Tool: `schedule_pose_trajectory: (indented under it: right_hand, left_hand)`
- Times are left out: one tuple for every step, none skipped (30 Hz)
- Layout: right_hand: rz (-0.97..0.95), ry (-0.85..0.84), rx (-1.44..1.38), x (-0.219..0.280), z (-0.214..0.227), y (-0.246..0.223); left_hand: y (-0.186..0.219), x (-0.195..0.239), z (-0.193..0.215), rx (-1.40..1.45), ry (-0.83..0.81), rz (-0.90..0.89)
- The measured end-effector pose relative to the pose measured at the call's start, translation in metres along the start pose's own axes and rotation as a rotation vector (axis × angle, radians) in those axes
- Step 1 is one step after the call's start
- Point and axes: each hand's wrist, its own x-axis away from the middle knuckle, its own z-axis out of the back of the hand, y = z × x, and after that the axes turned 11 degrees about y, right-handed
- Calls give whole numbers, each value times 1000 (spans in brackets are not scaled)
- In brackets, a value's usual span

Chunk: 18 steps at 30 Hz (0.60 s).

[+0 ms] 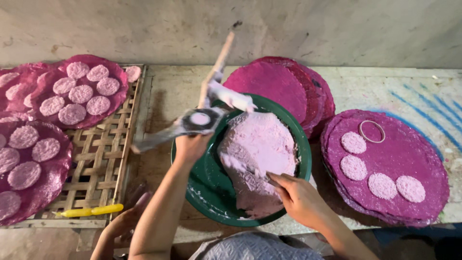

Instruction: The person loads pink wafers onto mats, places them into a pot, and then uses a wooden stamping tool to apply paste and press patterns onto the wafers.

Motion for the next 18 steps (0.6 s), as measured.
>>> schedule_pose_trajectory:
  right_hand:
    - [38,-73,126,0,4,3]
    - [76,-147,251,-1,8,5]
    - [265,3,344,-6,11,7]
    - [453,154,434,-11,14,9]
    - [642,309,525,-19,16,9]
    - [486,331,11,-26,20,10]
    - [307,336,-495,-32,23,10]
    - [291,281,-897,-38,23,9]
    - [264,216,-1295,-41,25,9]
    - [230,141,-1692,-41,29,9]
    - [293,58,-1774,-41,35,10]
    - [359,-26,-1853,-40,44,12]
    - [426,-114,-1933,-36,52,15]
    - [427,108,-1741,-28,65,20]
    - [423,310,-1541,-16,81,27]
    - [415,499,-1330,-8,93,34]
    - [250,249,-1644,-1,100,41]
    - [65,-25,-1931,8,106,49]
  left_hand:
    - [-5,0,4,105,-14,155]
    - [-8,5,6,210,-27,310]
    - [-7,10,6,313,-44,463]
    - [-2,20,4,448,-168,553]
    - [5,33,-1,583,-293,640]
    - [14,48,-7,603,-293,863]
    - [25,69,-18,620,-292,1093]
    - [35,86,-30,775,-519,1195]
    - [44,103,-42,930,-753,1290]
    - [54,120,-55,874,-791,1236]
    - [63,130,-67,817,-829,1177]
    - [72,135,-77,760,-864,1116]
    - [78,132,-83,729,-863,1011]
    - [83,125,-88,698,-861,907]
    - [90,120,-92,667,-852,803]
    - [97,114,-95,481,-910,629]
    - [105,108,-98,292,-961,455]
    - [113,105,-101,104,-1002,279]
